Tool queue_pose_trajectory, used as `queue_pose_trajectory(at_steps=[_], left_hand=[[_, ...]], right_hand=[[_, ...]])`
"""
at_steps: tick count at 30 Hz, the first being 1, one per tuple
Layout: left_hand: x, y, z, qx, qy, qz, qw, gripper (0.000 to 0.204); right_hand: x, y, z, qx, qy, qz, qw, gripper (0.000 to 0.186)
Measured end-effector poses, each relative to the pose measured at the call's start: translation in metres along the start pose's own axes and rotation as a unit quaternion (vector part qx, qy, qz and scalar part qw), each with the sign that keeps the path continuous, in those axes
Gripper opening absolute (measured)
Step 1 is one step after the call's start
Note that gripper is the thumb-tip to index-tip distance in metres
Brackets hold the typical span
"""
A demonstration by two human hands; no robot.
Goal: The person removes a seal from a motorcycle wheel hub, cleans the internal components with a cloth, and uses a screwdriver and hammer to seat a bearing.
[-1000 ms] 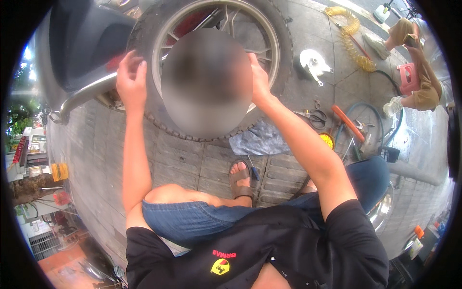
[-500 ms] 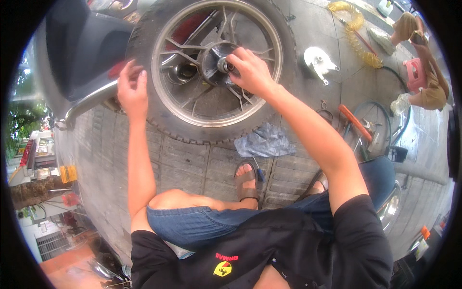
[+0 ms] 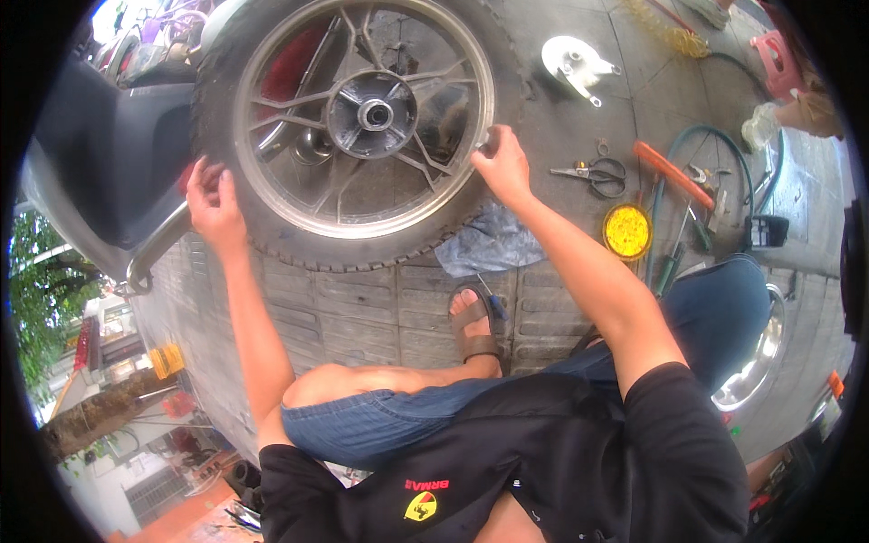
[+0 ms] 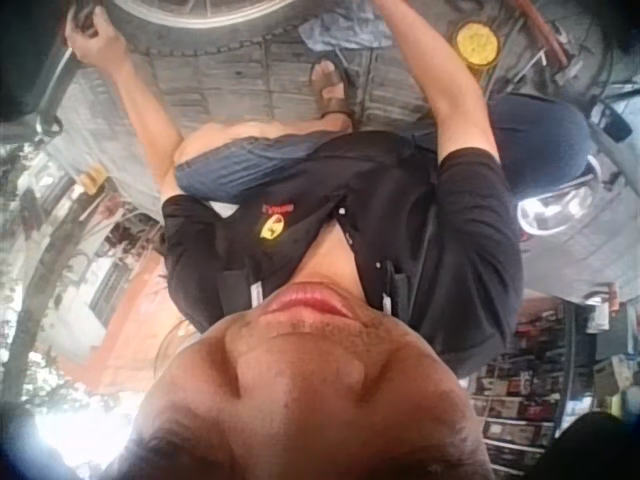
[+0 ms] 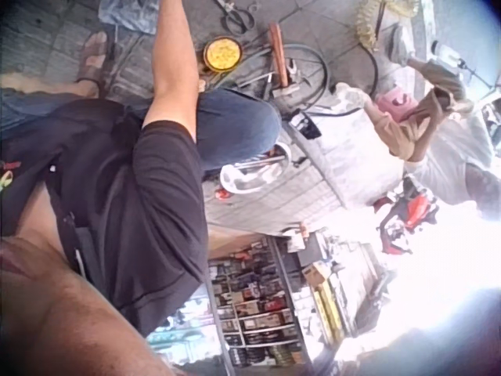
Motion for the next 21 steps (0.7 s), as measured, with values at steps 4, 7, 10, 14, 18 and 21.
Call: queue_pose_trajectory(at_steps=[4, 7, 10, 14, 18, 21], left_hand=[[-0.003, -0.002, 0.000, -0.004, -0.022, 0.009, 1.000, 0.038], [-0.008, -0.001, -0.010, -0.018, -0.060, 0.019, 0.998, 0.035], [0.003, 0.004, -0.032, 0.031, -0.006, 0.007, 0.999, 0.032], [0.027, 0.017, -0.058, 0.012, 0.075, 0.085, 0.993, 0.031], [0.060, 0.026, -0.070, 0.013, 0.145, 0.164, 0.976, 0.034], [0.082, 0.032, -0.075, 0.018, 0.165, 0.200, 0.966, 0.037]], right_hand=[[0.010, 0.016, -0.004, 0.007, 0.051, 0.064, 0.997, 0.053], [0.012, 0.024, 0.007, -0.023, 0.066, 0.096, 0.993, 0.051], [0.011, 0.020, 0.028, -0.065, 0.031, 0.113, 0.991, 0.049], [0.021, 0.017, 0.080, -0.125, -0.021, 0.125, 0.984, 0.045], [0.039, 0.008, 0.132, -0.185, -0.042, 0.124, 0.974, 0.046], [0.055, -0.006, 0.147, -0.253, -0.027, 0.103, 0.962, 0.045]])
Point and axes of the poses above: each hand's wrist, its own y-axis away from the middle knuckle, its own x-axis out of the palm, z = x × y, the point moved 4 cm from there along -y, towards the middle knuckle, and after that the axes turned 13 degrees about -y, right-handed, at the moved point
